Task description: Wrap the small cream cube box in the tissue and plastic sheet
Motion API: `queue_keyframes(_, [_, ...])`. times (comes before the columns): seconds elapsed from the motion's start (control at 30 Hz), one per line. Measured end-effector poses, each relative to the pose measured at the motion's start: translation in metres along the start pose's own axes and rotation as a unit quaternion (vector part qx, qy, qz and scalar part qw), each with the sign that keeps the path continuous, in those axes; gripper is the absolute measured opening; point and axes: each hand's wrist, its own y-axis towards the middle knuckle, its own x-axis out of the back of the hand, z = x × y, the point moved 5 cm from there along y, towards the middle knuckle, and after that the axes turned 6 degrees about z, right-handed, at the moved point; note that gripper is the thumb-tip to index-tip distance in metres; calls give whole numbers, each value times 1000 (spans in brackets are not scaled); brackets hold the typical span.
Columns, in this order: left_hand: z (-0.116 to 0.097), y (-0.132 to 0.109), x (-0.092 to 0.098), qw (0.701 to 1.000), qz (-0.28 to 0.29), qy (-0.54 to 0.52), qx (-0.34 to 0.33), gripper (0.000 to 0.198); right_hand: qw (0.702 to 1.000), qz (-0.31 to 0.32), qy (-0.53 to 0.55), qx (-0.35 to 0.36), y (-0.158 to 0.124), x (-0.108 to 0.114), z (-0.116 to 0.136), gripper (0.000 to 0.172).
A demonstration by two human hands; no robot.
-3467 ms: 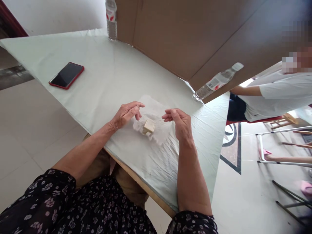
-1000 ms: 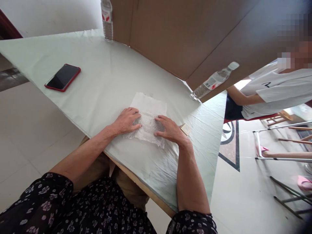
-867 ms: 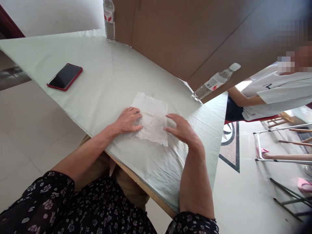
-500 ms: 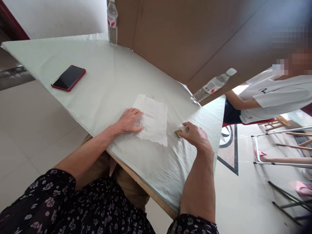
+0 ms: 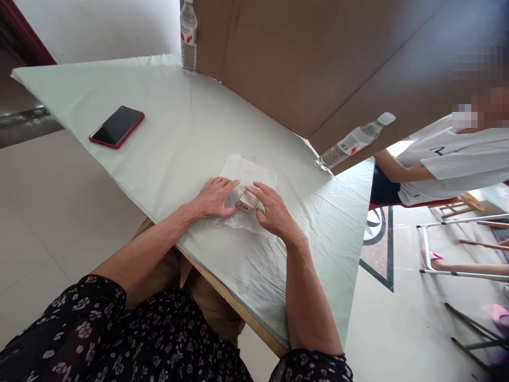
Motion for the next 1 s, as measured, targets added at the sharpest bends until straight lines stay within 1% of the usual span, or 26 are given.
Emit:
queue_keyframes(0.07, [-1, 0, 0, 1000, 0, -4, -5, 77, 1000, -3, 9, -9, -3, 2, 0, 60])
queue_keyframes(0.17, [-1, 0, 0, 1000, 0, -2, -4, 77, 1000, -3, -1, -31, -4, 0, 3, 62])
queue_keyframes(0.27, [0, 0, -1, 1000, 4, 2, -1, 78, 998, -26, -8, -56, -1, -5, 4, 52])
queue_keyframes(0.37, [0, 0, -1, 1000, 6, 1, -3, 78, 997, -62, 27, -29, 2, -9, 4, 48])
queue_keyframes(0.47, [0, 0, 0, 1000, 4, -1, -5, 77, 995, -70, 66, -6, 3, -13, 0, 51])
queue_keyframes(0.57, [-1, 0, 0, 1000, 3, -4, -3, 76, 994, -71, 85, -8, 3, -17, -4, 53])
queue_keyframes(0.73, [-2, -1, 2, 1000, 8, -4, -1, 75, 993, -80, 87, -25, 4, -18, -6, 52])
queue_keyframes(1.0, [-2, -1, 3, 1000, 11, -3, -4, 74, 993, -71, 89, -20, 3, -17, -5, 56])
